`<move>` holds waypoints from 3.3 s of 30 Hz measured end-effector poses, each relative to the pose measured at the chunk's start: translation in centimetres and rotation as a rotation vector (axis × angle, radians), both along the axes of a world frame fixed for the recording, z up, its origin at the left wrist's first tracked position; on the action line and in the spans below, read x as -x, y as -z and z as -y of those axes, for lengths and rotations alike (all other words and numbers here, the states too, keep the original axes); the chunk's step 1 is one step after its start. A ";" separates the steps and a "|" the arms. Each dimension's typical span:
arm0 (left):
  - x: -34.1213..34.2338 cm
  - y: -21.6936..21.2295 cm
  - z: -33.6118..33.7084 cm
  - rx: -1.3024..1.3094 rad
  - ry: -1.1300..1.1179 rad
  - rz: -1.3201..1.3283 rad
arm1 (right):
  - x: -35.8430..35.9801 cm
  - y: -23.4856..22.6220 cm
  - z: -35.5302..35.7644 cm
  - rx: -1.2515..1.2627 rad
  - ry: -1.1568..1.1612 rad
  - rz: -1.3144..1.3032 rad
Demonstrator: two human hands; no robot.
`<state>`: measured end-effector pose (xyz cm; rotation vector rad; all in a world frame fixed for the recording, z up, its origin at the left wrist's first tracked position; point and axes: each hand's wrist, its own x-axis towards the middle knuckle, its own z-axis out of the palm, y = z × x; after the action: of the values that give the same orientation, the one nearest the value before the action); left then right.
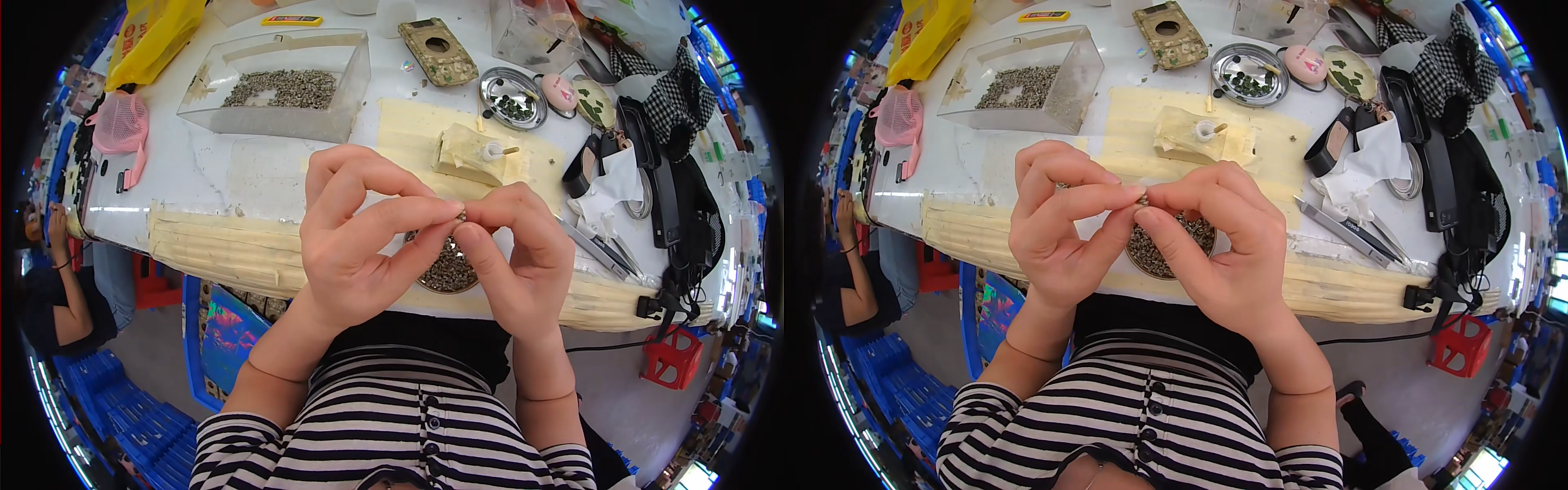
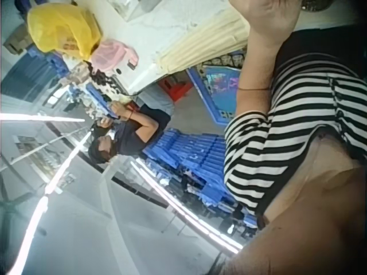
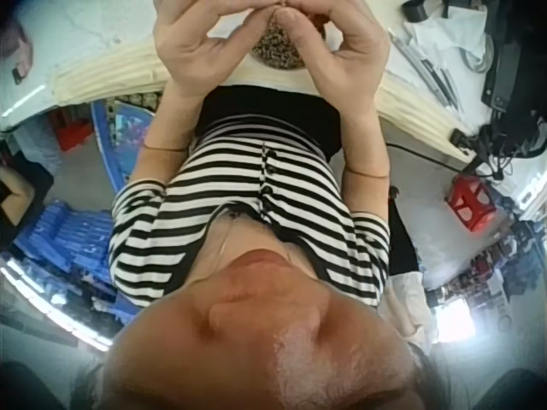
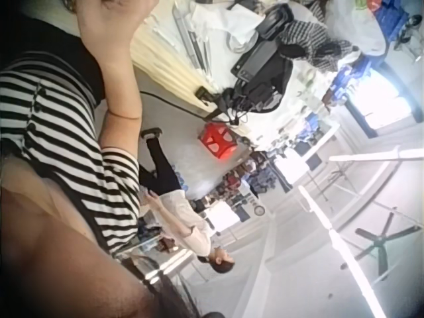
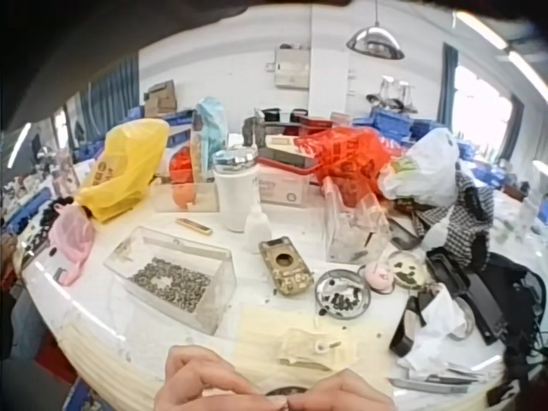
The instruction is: Picking up tiny metal pins and placing them onto a circular metal component base.
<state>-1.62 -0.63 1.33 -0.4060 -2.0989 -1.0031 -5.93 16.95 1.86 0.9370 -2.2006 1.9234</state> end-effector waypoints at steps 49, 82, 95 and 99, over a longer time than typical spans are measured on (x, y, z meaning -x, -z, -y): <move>0.2 0.2 0.0 -0.002 -0.035 -0.003 | -0.5 0.0 0.2 -0.127 0.216 -0.365; 0.0 0.0 0.0 0.036 -0.011 -0.008 | -0.2 -0.4 0.1 -0.010 0.071 -0.077; 0.0 0.0 0.0 0.043 -0.021 -0.005 | -0.2 -0.3 -0.6 0.110 -0.011 0.053; 0.0 0.1 -0.1 0.036 -0.023 0.002 | -0.2 -0.6 -0.7 0.099 -0.017 -0.033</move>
<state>-1.58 -0.55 1.27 -0.3981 -2.1208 -0.9545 -5.69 17.65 2.45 0.9672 -2.0653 1.9890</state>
